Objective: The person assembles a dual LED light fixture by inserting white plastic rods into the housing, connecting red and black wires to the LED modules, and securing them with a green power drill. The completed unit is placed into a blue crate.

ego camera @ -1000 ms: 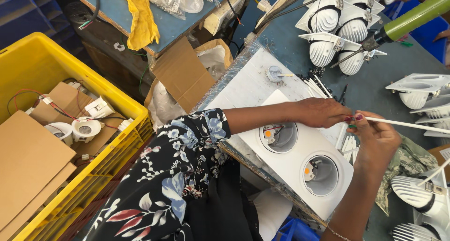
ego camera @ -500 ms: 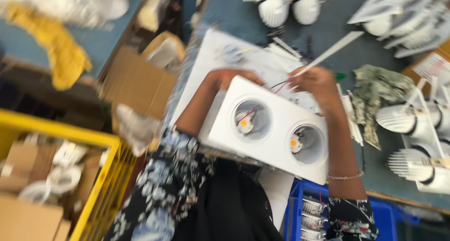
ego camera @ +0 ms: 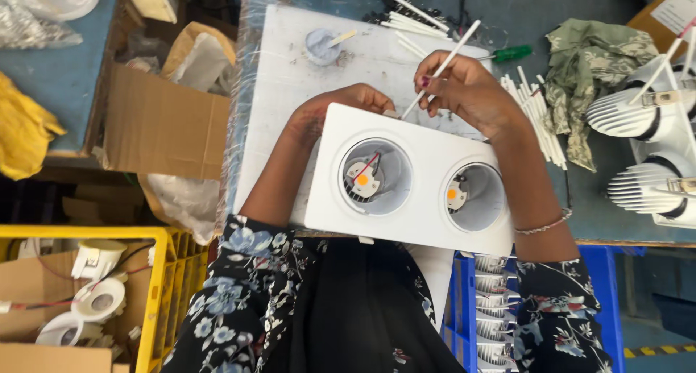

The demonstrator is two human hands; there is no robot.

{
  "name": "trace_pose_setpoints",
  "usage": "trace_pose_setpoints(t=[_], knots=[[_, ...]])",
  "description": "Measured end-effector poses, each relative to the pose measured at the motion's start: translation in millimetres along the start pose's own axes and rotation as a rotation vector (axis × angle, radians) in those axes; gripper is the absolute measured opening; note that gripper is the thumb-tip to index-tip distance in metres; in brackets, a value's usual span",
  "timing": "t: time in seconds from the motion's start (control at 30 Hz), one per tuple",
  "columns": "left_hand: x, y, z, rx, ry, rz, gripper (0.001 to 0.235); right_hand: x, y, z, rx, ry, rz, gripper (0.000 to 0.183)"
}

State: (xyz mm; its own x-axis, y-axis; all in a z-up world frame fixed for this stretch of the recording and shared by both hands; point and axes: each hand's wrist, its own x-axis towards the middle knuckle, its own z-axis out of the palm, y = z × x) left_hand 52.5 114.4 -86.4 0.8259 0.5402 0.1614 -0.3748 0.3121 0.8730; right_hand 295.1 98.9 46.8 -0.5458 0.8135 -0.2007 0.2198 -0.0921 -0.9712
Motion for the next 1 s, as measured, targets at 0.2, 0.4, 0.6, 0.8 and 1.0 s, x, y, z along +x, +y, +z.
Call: trace_pose_setpoints(t=[0.2,0.4,0.6,0.8,1.0], knots=[[-5,-1,-9,0.114,-0.028,-0.104,0.046,5,9,-1,-0.124,-0.059,0.099,0.021],[-21,-26,-34,0.086,0.113,-0.054,0.053,12,10,0,-0.219,-0.079,0.171,0.022],[-13,-49,-47,0.029,0.059,-0.048,0.06,10,18,2,-0.244,-0.165,0.092,0.028],[-32,-48,-36,-0.046,0.085,0.036,0.064,6,6,14,-0.64,-0.091,0.199,0.053],[-34,-45,-35,0.07,0.228,-0.139,0.054,7,6,16,-0.709,-0.077,0.23,0.061]])
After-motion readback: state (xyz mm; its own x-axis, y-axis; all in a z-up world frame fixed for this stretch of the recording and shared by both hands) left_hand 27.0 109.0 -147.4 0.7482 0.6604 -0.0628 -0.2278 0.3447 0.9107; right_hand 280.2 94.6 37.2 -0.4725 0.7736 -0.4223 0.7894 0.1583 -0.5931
